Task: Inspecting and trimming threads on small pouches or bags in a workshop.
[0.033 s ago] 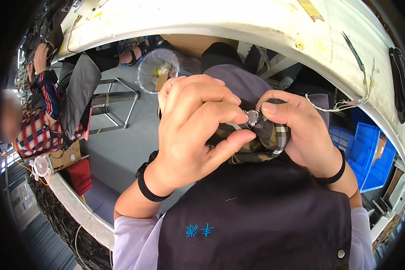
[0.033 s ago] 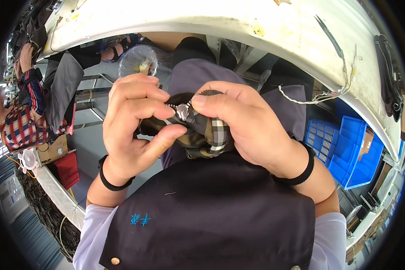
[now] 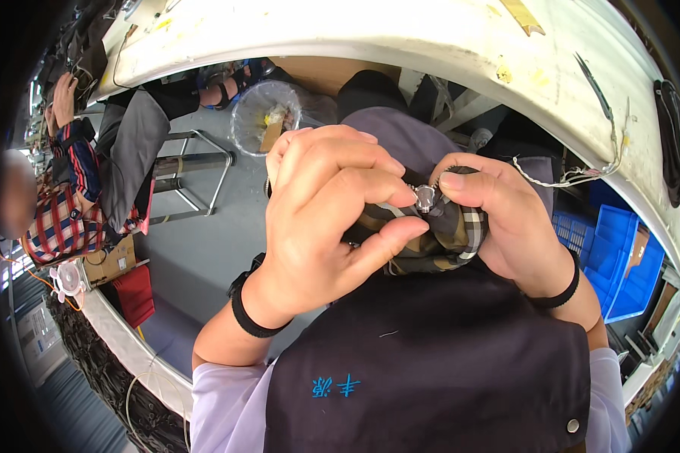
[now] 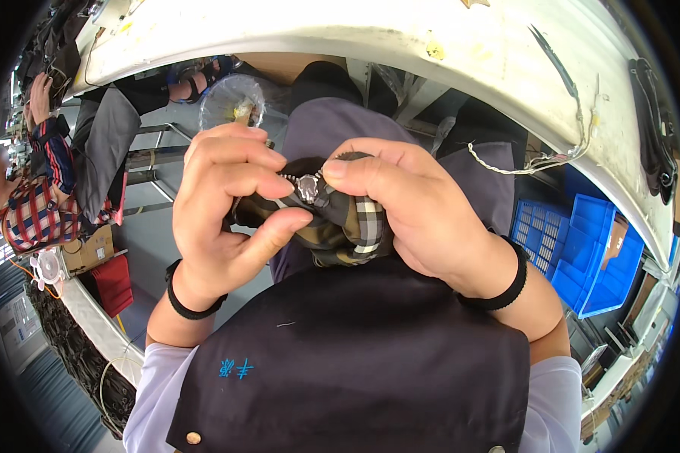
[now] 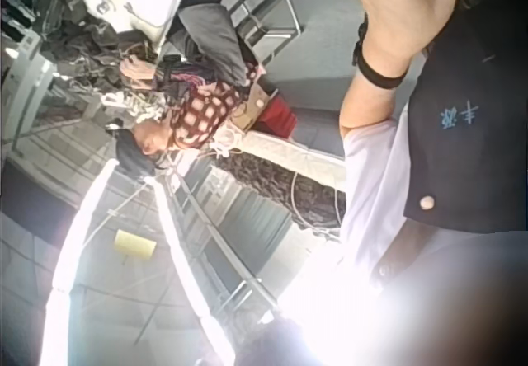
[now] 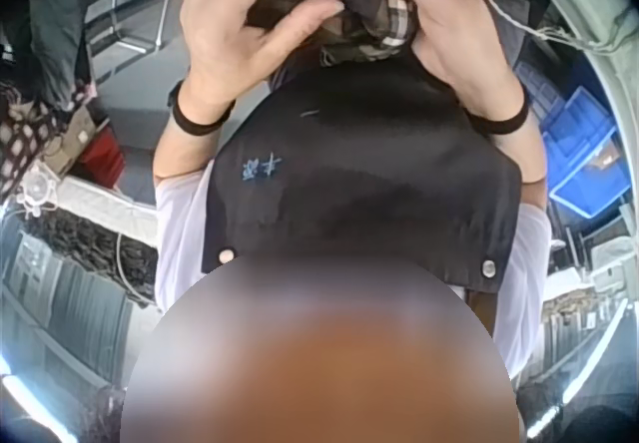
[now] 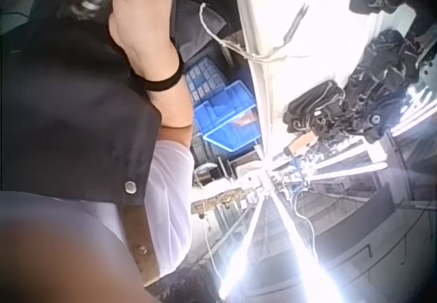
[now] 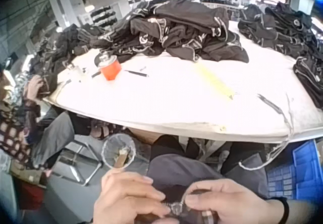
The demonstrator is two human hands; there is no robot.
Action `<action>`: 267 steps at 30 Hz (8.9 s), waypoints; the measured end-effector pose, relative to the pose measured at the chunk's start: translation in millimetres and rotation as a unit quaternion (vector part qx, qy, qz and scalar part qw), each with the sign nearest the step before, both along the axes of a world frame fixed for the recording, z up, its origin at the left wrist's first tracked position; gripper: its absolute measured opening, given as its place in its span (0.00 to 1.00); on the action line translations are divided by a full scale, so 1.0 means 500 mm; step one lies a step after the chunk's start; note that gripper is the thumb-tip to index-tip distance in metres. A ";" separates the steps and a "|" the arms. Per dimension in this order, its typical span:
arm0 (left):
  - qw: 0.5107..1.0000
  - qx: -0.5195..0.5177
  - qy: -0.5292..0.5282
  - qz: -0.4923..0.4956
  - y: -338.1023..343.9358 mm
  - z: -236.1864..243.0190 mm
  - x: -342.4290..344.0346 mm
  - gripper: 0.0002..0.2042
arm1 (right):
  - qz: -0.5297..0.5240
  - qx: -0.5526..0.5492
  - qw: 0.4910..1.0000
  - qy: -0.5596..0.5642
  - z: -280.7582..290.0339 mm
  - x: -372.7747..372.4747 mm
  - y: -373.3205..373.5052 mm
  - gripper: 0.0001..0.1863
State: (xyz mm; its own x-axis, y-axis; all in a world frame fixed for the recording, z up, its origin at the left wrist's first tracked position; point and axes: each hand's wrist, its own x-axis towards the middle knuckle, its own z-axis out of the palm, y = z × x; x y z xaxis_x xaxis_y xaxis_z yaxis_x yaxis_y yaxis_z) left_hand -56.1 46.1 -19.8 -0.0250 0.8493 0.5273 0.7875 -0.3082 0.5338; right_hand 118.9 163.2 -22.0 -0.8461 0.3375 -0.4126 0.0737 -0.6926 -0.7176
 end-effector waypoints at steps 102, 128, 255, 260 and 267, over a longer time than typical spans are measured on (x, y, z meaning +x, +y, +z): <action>0.737 -0.323 -0.565 0.183 -0.115 -0.267 0.055 0.18 | -0.124 -0.038 0.991 0.029 -0.064 0.152 -0.005 0.09; 0.877 -0.035 -0.476 -0.052 -0.082 0.038 0.096 0.05 | -0.056 0.766 0.638 -0.050 0.124 0.140 0.016 0.21; 0.811 -0.193 -0.551 0.048 -0.044 -0.044 -0.027 0.18 | 0.115 0.443 0.887 0.064 -0.003 0.008 0.002 0.05; 0.835 -0.293 -0.463 -0.034 -0.043 -0.016 0.025 0.36 | 0.068 0.502 0.859 0.076 0.004 0.024 -0.017 0.06; 0.962 0.056 -0.214 0.158 -0.054 -0.020 0.050 0.21 | 0.002 0.550 0.835 0.032 0.008 0.048 -0.035 0.10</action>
